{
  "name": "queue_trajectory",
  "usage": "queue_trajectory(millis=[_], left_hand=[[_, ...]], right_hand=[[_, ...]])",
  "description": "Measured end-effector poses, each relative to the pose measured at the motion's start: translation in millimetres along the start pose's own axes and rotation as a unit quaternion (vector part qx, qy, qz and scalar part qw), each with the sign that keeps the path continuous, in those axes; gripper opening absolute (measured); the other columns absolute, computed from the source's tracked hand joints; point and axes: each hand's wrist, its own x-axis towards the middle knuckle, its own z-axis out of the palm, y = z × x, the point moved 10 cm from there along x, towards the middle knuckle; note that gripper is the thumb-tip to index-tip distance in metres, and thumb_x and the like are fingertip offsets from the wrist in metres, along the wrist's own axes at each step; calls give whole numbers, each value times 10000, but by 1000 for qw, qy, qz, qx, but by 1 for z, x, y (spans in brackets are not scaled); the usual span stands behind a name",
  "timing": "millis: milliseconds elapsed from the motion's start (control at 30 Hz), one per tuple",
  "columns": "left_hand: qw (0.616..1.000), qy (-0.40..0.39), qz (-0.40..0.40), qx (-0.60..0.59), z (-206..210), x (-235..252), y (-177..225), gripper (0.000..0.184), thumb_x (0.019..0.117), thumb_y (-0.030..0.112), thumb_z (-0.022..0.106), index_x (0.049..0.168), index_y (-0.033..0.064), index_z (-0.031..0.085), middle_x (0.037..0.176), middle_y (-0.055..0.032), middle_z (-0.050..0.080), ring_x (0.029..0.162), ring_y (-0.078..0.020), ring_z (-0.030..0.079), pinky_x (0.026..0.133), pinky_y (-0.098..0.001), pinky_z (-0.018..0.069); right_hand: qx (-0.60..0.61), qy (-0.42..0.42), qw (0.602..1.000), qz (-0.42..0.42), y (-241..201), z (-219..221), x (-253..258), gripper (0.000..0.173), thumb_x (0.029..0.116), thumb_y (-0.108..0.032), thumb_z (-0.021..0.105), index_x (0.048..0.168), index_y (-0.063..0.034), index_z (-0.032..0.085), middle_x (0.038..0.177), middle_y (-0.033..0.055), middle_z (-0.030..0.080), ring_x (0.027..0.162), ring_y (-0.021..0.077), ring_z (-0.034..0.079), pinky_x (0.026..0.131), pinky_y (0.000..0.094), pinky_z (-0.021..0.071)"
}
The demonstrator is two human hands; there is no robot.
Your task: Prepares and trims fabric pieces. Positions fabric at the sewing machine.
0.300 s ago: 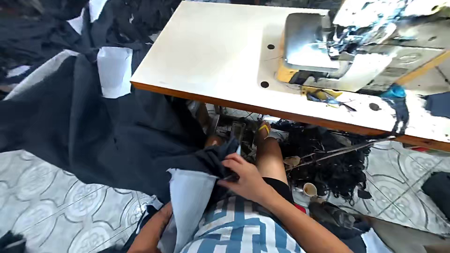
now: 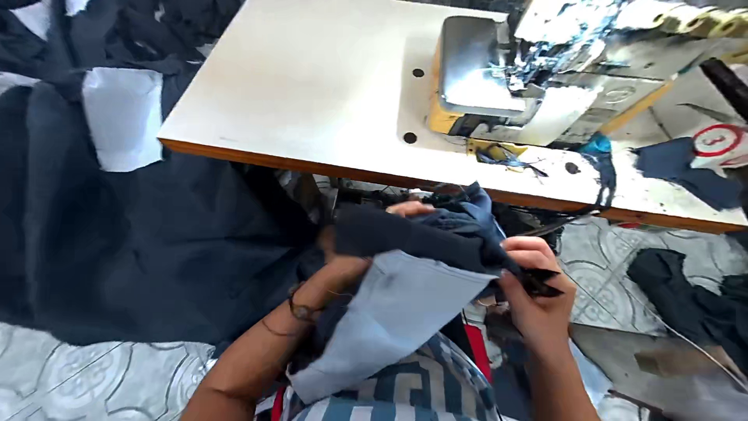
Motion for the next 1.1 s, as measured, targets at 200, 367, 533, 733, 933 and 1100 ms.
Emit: queue_trajectory(millis=[200,367,533,733,933,1100], left_hand=[[980,-198,-13,3,25,14,-47,717,821,848,506,1037,204,734,963,176,728,918,100,650,822,-156,548],[976,-115,62,177,29,43,-8,155,949,155,706,1077,68,716,964,59,714,914,40,655,857,-193,567],[953,-204,140,174,44,47,12,112,940,95,704,1028,40,747,950,29,734,878,5,676,812,-183,579],[955,-194,171,145,46,47,11,140,974,173,663,1012,57,731,952,32,719,895,-24,669,820,-209,574],[966,-181,182,24,37,44,13,205,1027,348,613,1009,173,718,994,112,707,947,26,648,829,-171,550],[960,-221,166,52,50,41,4,200,1011,276,645,1017,99,738,975,95,730,932,43,655,845,-169,554]], right_hand=[[-24,-75,995,54,27,-7,-50,202,889,-176,705,780,-95,556,1343,-7,634,1153,-16,593,923,164,511],[94,-160,974,132,38,26,-58,205,899,-247,742,855,-131,579,1232,-65,675,1094,-65,595,864,120,502],[91,-138,948,272,69,37,-69,161,888,-175,724,1007,-81,669,892,-104,645,750,-86,568,658,108,482],[289,-35,896,337,66,16,-64,48,963,-236,612,933,-269,629,727,-161,631,529,-86,496,477,107,422],[122,8,921,371,118,-18,-73,170,907,-219,692,832,-196,540,666,-100,519,583,-16,500,563,165,448],[-198,-64,941,268,109,-30,-49,342,981,-245,653,1221,-1,659,1099,140,715,933,188,692,811,407,569]])
